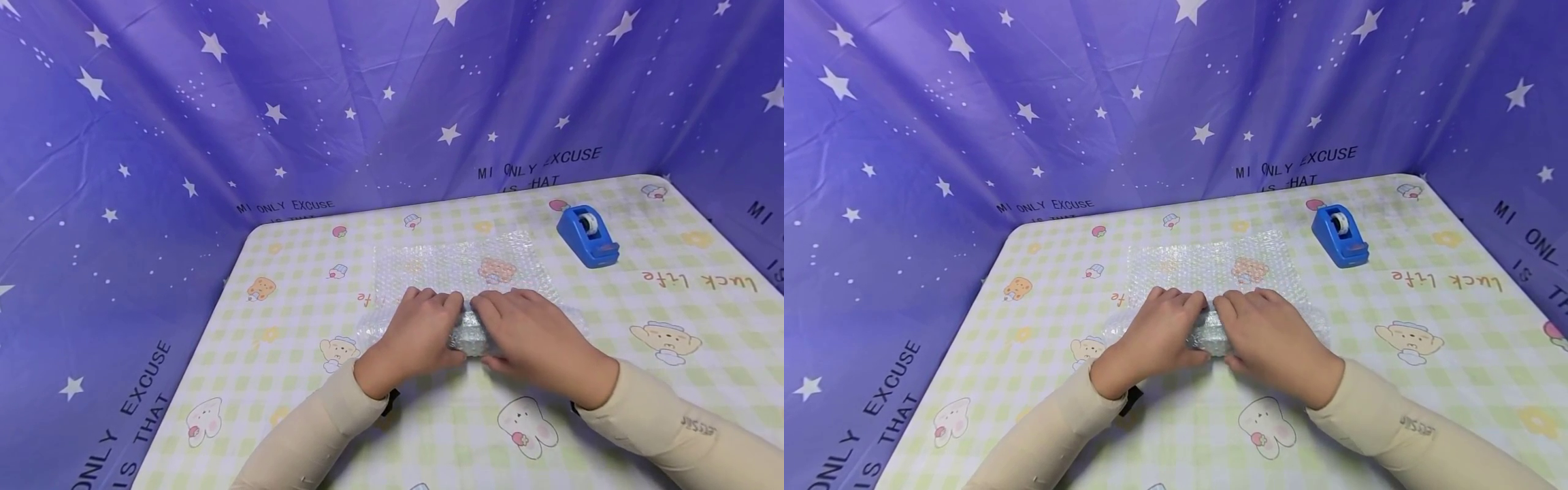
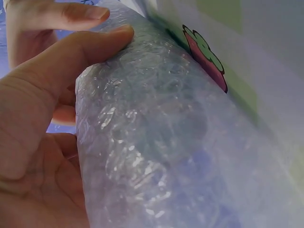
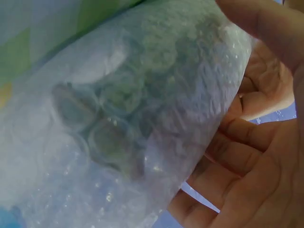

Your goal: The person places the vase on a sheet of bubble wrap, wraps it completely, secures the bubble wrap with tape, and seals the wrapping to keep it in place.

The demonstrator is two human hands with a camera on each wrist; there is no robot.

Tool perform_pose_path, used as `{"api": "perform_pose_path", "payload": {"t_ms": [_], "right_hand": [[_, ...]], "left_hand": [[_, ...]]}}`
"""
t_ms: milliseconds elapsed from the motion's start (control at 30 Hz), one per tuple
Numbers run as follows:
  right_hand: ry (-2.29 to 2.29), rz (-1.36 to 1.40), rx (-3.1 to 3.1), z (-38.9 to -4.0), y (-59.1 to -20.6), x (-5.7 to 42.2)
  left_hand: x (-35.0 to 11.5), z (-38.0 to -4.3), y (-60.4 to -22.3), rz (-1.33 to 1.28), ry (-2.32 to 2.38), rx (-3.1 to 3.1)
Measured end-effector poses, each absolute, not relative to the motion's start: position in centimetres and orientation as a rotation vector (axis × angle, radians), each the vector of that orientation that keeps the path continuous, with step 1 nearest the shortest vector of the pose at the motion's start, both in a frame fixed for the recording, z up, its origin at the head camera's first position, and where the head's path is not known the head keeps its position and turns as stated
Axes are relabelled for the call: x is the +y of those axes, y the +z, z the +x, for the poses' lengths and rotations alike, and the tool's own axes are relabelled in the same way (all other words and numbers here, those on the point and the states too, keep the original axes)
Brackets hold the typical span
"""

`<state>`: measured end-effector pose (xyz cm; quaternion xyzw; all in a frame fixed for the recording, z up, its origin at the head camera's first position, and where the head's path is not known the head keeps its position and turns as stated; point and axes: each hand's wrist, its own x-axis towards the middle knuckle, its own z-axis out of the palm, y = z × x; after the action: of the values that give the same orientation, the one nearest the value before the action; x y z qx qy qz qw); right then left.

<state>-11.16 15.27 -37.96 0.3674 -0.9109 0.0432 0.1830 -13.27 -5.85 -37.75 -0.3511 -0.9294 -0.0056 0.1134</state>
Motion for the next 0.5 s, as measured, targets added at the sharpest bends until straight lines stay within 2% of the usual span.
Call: {"api": "perform_pose_path", "payload": {"t_ms": [500], "right_hand": [[0.043,0.984,-2.555,-11.09,-38.94,14.47]], "left_hand": [[-5.98,-13.33,-37.93,-1.021,-0.050,-2.740]]}}
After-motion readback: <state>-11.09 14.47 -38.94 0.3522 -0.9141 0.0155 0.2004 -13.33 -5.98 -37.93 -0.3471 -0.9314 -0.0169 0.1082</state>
